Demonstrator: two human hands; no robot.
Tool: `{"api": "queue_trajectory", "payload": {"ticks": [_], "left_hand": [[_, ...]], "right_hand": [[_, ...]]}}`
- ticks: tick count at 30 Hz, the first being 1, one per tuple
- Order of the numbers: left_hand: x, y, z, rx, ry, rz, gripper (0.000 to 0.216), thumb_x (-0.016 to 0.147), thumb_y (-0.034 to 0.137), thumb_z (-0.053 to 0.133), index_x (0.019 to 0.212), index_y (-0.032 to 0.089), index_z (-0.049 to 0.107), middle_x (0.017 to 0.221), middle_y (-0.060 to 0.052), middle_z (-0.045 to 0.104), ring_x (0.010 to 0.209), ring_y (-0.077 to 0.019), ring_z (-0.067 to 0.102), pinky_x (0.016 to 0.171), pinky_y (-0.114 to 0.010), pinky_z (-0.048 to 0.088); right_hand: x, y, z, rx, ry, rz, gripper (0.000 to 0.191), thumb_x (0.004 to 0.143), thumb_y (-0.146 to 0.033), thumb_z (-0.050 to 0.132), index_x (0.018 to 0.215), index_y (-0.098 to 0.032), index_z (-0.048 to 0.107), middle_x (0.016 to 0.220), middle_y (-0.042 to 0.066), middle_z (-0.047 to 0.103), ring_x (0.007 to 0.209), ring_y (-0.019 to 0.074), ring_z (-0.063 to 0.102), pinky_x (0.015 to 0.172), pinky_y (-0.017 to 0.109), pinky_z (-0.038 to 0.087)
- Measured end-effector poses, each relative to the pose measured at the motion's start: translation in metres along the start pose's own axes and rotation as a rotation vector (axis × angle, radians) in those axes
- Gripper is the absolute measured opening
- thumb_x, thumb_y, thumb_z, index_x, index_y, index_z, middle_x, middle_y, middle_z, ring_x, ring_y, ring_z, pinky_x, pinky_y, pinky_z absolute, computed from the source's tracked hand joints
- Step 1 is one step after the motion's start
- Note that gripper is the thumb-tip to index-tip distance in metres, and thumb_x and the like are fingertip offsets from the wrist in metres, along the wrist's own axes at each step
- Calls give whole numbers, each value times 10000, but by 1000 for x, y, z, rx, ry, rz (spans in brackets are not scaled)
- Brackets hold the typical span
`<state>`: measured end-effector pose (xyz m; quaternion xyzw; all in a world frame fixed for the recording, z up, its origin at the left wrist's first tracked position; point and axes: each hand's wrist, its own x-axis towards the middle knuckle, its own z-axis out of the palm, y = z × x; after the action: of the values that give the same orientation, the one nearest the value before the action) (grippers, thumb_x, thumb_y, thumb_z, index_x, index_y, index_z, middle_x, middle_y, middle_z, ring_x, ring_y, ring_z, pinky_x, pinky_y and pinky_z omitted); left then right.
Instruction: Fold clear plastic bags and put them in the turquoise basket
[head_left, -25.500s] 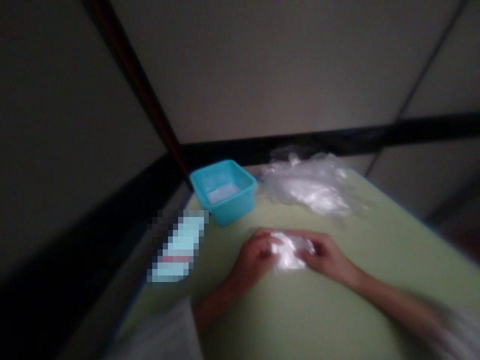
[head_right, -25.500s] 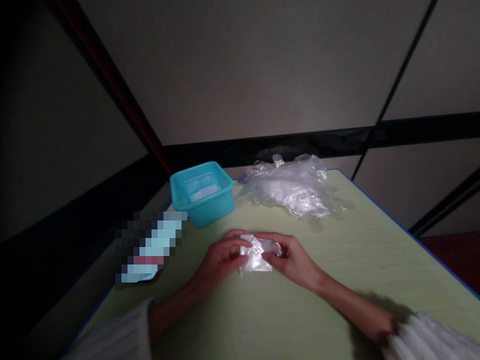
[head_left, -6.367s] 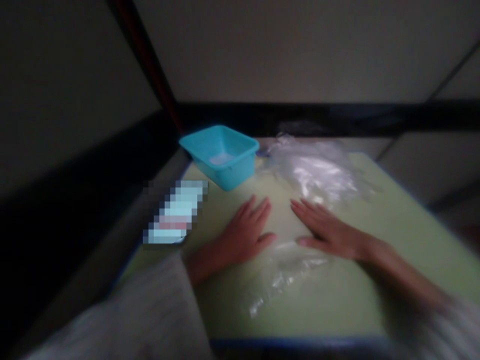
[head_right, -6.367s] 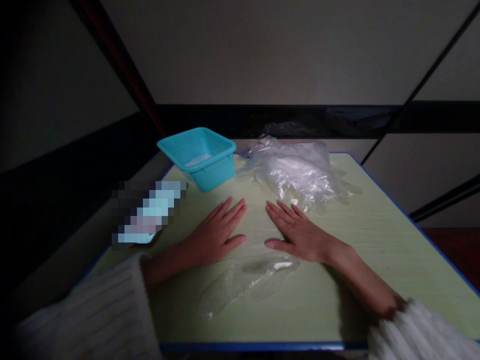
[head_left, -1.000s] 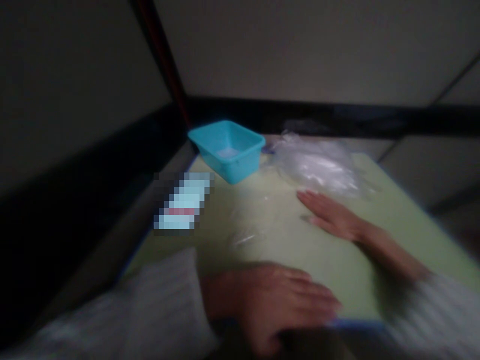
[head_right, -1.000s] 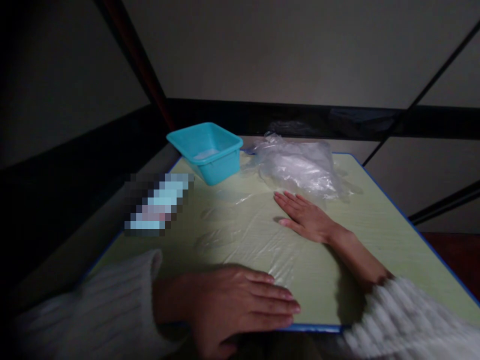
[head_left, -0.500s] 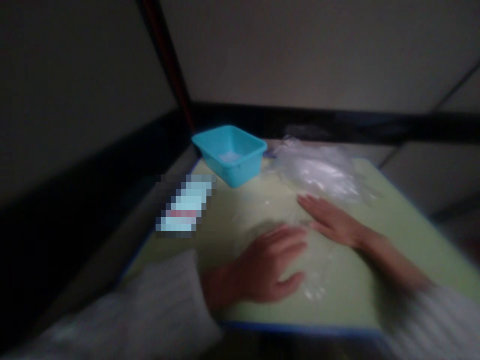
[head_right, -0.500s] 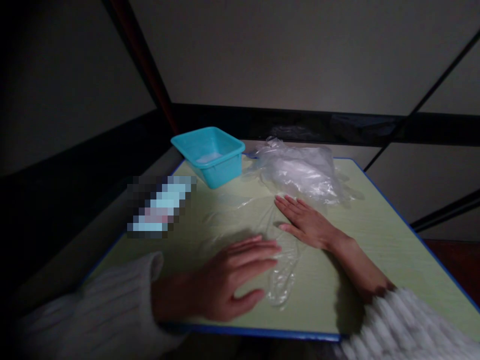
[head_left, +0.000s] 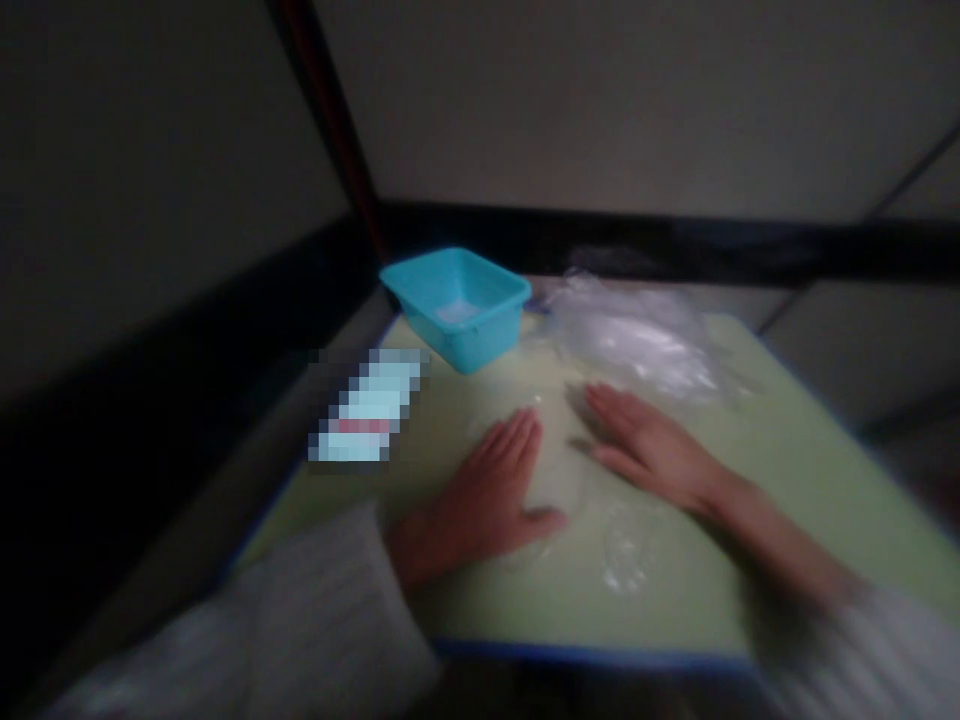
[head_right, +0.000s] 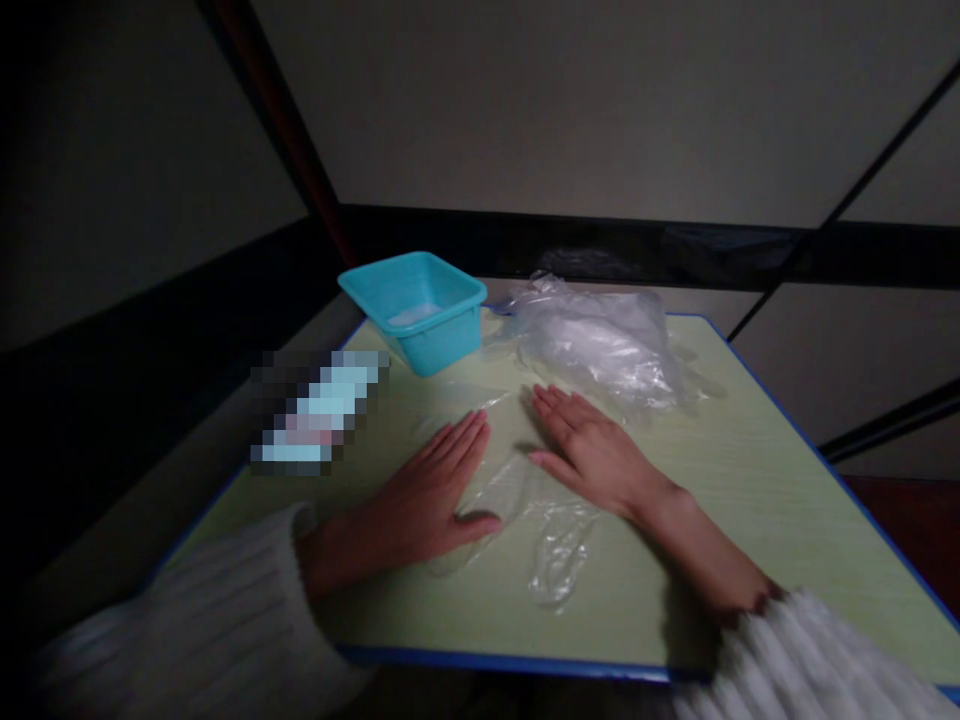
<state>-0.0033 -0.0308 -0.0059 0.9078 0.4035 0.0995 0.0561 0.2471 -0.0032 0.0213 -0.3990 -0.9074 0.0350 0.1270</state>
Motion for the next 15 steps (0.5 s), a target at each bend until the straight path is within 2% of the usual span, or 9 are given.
{"api": "queue_trajectory", "payload": {"ticks": [4, 7, 10, 15], "left_hand": [[0, 0, 1, 22, -13, 6, 927, 808, 649, 458, 1420, -8, 229, 1516, -260, 181, 1426, -339, 137, 1150, -488, 161], [0, -1, 2, 35, -8, 16, 926, 816, 668, 421, 1423, -7, 239, 1520, -253, 175, 1428, -344, 122, 1149, -503, 139], [0, 0, 3, 29, 2, 12, 926, 804, 683, 429, 1426, 20, 254, 1521, -237, 195, 1428, -349, 117, 1144, -521, 134], [1, 1, 1, 3, -13, -1, 906, 794, 669, 466, 1431, 58, 260, 1527, -212, 202, 1431, -346, 105, 1140, -526, 143]], "right_hand": [[8, -25, 15, 92, -9, -81, 683, 949, -531, 330, 1476, -105, 242, 1508, 166, 275, 1401, 266, 238, 1134, 478, 251], [9, -29, 25, 97, -47, -85, 741, 928, -576, 344, 1483, -102, 218, 1513, 172, 252, 1409, 276, 204, 1137, 485, 238], [6, -21, 29, 55, -78, -47, 784, 911, -618, 335, 1487, -103, 202, 1512, 176, 250, 1407, 287, 202, 1138, 488, 229], [-6, 10, 25, -20, -61, 25, 772, 910, -629, 308, 1507, -177, 123, 1521, 128, 244, 1396, 301, 226, 1129, 502, 246]]}}
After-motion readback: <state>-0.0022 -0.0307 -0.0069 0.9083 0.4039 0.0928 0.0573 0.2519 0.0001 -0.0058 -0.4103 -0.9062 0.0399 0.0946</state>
